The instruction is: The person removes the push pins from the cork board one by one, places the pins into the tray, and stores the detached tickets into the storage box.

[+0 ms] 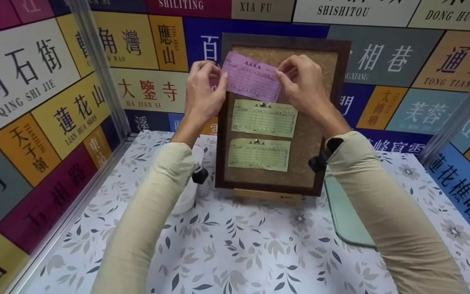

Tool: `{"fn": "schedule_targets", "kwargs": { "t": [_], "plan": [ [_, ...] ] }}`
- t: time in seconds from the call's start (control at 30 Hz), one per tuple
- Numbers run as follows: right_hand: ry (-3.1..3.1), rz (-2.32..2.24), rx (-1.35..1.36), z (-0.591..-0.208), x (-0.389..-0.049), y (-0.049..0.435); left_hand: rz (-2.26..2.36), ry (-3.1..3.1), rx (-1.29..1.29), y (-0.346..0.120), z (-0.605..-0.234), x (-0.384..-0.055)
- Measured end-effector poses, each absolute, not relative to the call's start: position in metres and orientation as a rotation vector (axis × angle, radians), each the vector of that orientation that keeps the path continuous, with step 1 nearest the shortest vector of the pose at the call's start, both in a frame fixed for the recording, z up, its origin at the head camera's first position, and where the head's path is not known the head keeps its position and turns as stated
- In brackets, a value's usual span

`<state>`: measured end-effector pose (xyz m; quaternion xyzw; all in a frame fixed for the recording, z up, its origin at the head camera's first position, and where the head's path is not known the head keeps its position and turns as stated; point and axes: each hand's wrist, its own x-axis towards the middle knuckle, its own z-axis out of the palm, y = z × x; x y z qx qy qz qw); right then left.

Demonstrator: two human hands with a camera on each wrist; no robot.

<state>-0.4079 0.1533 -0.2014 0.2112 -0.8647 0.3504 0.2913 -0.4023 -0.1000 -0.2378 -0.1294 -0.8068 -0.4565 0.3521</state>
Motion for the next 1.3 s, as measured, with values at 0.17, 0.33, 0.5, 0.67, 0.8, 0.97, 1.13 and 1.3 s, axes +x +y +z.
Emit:
{"fn": "schedule_targets", "kwargs": {
  "t": [0.17,0.33,0.5,0.67,0.8,0.97,1.13,1.3],
  "plan": [
    [-2.284,0.966,0.542,-0.196,-0.399,0.175,-1.276,-2.022,-0.357,-0.117,-0.244,-0.399],
    [-2.278,0.958,0.504,-0.198,-0.391,0.197,-1.320,-1.968,-0.370,-0.138,-0.249,-0.395],
    [-2.270,0.980,0.475,-0.207,-0.385,0.220,-1.398,-1.901,-0.372,-0.151,-0.255,-0.388],
    [-2.261,0.978,0.458,-0.218,-0.380,0.242,-1.457,-1.868,-0.368,-0.154,-0.257,-0.371],
    [-2.281,0.960,0.422,-0.229,-0.377,0.259,-1.477,-1.864,-0.374,-0.158,-0.261,-0.356],
    [-2.286,1.006,0.390,-0.243,-0.368,0.276,-1.511,-1.833,-0.362,-0.167,-0.274,-0.348],
    [-2.282,1.097,0.367,-0.249,-0.353,0.294,-1.563,-1.781,-0.316,-0.172,-0.289,-0.345],
    [-2.275,1.196,0.332,-0.263,-0.343,0.309,-1.633,-1.715,-0.298,-0.172,-0.301,-0.342]
  ]
}}
